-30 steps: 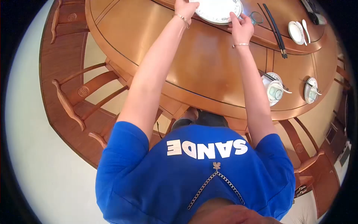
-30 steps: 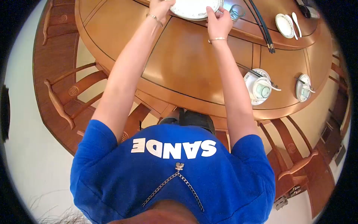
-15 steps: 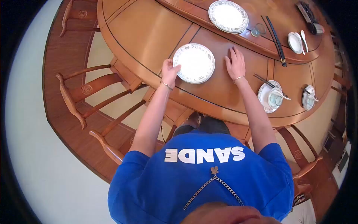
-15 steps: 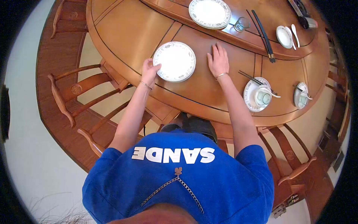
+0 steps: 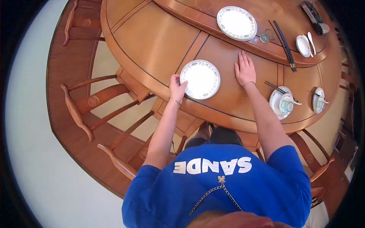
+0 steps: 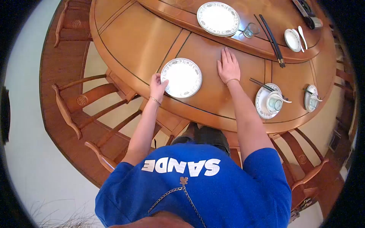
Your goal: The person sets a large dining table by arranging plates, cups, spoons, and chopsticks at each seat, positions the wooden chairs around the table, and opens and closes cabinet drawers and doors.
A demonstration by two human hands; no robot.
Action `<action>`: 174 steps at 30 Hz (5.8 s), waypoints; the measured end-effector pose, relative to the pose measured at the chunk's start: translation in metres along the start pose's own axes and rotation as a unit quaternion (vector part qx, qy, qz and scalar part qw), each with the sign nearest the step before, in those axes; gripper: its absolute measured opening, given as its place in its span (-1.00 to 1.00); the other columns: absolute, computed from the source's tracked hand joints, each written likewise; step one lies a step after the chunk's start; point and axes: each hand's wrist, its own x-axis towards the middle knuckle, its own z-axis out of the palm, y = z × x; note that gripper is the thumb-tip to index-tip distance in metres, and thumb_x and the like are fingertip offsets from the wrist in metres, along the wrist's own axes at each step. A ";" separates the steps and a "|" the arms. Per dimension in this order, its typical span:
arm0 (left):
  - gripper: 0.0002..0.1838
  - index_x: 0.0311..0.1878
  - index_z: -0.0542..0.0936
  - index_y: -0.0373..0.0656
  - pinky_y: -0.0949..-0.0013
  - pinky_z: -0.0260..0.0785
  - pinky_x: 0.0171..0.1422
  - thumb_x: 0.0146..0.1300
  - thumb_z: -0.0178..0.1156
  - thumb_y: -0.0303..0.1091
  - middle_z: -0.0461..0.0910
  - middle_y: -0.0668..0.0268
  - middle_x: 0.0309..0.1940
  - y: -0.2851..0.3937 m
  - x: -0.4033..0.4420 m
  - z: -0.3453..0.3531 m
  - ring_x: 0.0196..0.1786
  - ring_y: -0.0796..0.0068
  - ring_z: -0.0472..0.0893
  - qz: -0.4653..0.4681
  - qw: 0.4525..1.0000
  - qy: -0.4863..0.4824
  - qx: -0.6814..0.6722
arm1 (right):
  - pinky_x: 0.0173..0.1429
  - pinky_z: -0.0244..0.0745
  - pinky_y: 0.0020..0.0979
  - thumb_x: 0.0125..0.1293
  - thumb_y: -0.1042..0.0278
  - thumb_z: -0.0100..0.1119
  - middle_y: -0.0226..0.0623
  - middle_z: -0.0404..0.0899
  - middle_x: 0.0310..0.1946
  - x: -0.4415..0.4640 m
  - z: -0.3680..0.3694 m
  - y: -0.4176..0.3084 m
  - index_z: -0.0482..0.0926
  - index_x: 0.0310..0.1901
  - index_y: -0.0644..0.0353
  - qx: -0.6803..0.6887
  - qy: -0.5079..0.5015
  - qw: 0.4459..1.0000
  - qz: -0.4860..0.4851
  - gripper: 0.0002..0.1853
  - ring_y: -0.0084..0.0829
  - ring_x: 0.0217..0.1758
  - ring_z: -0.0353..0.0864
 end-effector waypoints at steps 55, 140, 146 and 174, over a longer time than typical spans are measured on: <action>-0.74 -0.10 0.31 -0.51 0.04 0.59 -0.03 0.14 0.07 -0.68 0.47 -0.06 -0.11 0.118 0.145 -0.066 -0.11 0.06 0.60 -0.028 0.964 0.166 -0.205 | 0.41 0.16 -0.19 0.34 0.20 -0.01 -0.25 0.22 0.38 0.009 0.001 -0.014 0.24 0.35 0.14 -0.004 -0.016 1.000 -0.008 -0.44 -0.13 0.36 0.23; -0.47 0.09 0.39 -0.32 0.36 0.42 0.07 0.06 0.38 -0.47 0.47 0.18 -0.09 -0.019 -0.075 -0.111 -0.03 0.43 0.49 0.037 0.975 0.211 0.066 | 0.39 0.19 -0.19 0.28 0.15 0.05 -0.26 0.22 0.37 0.006 0.002 0.002 0.29 0.30 0.16 0.016 0.005 1.000 0.011 -0.42 -0.18 0.35 0.24; -0.54 0.06 0.44 -0.35 0.37 0.50 0.02 0.10 0.34 -0.50 0.54 0.08 -0.09 -0.011 -0.202 -0.114 -0.05 0.36 0.57 -0.100 0.981 0.121 0.116 | 0.40 0.20 -0.20 0.25 0.18 0.09 -0.16 0.29 0.32 -0.001 0.000 -0.007 0.33 0.25 0.25 0.037 0.029 0.999 0.010 -0.44 -0.13 0.34 0.25; -0.62 0.02 0.51 -0.33 0.42 0.47 0.00 0.13 0.30 -0.45 0.61 0.18 -0.13 -0.008 -0.246 -0.127 -0.10 0.44 0.62 -0.110 0.970 0.202 0.076 | -0.02 0.50 -0.14 0.00 0.21 0.41 0.03 0.60 -0.19 0.006 -0.047 -0.121 0.44 0.05 0.22 0.294 -0.094 0.941 -0.142 -0.43 0.00 -0.09 0.58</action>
